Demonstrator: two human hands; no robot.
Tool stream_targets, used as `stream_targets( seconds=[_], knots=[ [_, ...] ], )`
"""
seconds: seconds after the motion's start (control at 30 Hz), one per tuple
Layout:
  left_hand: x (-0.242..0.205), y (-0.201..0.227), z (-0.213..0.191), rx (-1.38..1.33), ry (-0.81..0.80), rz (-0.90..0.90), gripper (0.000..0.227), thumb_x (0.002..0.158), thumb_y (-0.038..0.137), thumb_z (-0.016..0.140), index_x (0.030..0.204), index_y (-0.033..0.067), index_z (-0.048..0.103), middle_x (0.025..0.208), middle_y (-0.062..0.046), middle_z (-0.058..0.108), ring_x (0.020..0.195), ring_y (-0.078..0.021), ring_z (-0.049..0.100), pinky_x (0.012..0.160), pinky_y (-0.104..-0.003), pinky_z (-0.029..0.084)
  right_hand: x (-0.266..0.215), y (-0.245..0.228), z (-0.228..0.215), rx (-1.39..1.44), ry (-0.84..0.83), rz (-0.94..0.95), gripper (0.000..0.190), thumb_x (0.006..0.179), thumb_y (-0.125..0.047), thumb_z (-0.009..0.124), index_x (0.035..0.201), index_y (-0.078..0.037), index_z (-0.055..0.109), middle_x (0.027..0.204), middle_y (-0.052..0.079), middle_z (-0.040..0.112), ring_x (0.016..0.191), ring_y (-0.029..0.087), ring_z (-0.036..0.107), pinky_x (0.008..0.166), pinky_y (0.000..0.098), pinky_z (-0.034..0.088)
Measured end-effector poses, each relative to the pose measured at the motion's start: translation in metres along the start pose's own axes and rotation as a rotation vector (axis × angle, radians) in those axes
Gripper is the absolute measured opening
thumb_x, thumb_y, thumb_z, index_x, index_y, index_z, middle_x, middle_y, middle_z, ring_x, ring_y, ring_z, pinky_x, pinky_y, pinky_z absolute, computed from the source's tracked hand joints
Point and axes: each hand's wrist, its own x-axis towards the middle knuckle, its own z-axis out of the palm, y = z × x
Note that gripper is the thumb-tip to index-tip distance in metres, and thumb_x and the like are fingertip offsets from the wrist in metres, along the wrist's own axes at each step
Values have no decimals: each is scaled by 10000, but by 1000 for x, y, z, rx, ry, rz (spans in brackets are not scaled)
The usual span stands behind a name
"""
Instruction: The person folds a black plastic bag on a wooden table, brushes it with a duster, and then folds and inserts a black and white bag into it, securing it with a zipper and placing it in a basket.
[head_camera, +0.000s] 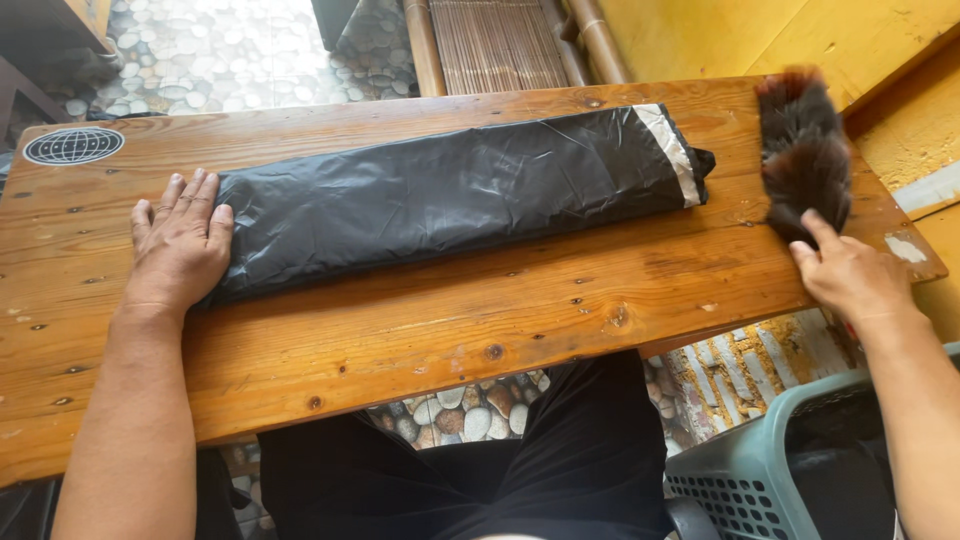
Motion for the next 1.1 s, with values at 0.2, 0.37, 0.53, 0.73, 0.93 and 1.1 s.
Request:
stream_targets(
  seconds=[0.2, 0.37, 0.53, 0.73, 0.93, 1.1],
  knots=[
    [1, -2, 3, 1, 13, -1, 629, 1047, 433, 299, 1594, 136, 396, 1686, -35, 317, 1562, -261, 213, 1206, -569, 49, 59, 38, 40, -6, 149, -20, 608, 1054, -496, 376, 1399, -66, 631, 1448, 298, 605, 1264, 540, 630, 1024, 625, 435],
    [-2, 3, -1, -30, 16, -20, 631, 1039, 444, 300, 1597, 161, 381, 1684, -11, 312, 1562, -238, 208, 1215, -565, 39, 97, 51, 68, 61, 298, -63, 677, 1052, -493, 486, 1357, 84, 663, 1351, 468, 562, 1213, 629, 564, 1049, 593, 410],
    [-3, 6, -3, -55, -32, -49, 651, 1032, 462, 270, 1607, 164, 342, 1693, -11, 280, 1575, -227, 159, 1225, -544, -5, 57, -30, 26, 342, 513, -119, 764, 1071, -298, 539, 1622, 148, 253, 1463, 541, 276, 1294, 736, 377, 1077, 692, 311],
    [-3, -3, 5, -16, 28, 1, 622, 1044, 451, 306, 1596, 171, 372, 1682, -6, 307, 1563, -240, 196, 1215, -575, 37, -61, -261, -38, 387, 657, -677, 578, 1074, -267, 444, 1554, 55, 457, 1595, 289, 432, 1462, 449, 365, 1177, 593, 206],
    [-6, -8, 11, 80, 101, 85, 578, 1120, 441, 308, 1616, 158, 398, 1670, -75, 374, 1544, -310, 291, 1209, -617, 162, -174, -456, -59, 535, 781, -1108, 517, 1060, -274, 495, 1491, 7, 538, 1570, 224, 482, 1523, 406, 296, 1227, 545, 217],
    [-7, -7, 9, 47, 100, 74, 568, 1114, 446, 328, 1601, 166, 414, 1656, -74, 393, 1534, -307, 316, 1217, -609, 173, -169, -530, -52, 487, 585, -1070, 603, 1086, -394, 334, 1567, -41, 417, 1640, 170, 382, 1564, 382, 200, 1270, 550, 103]
  ],
)
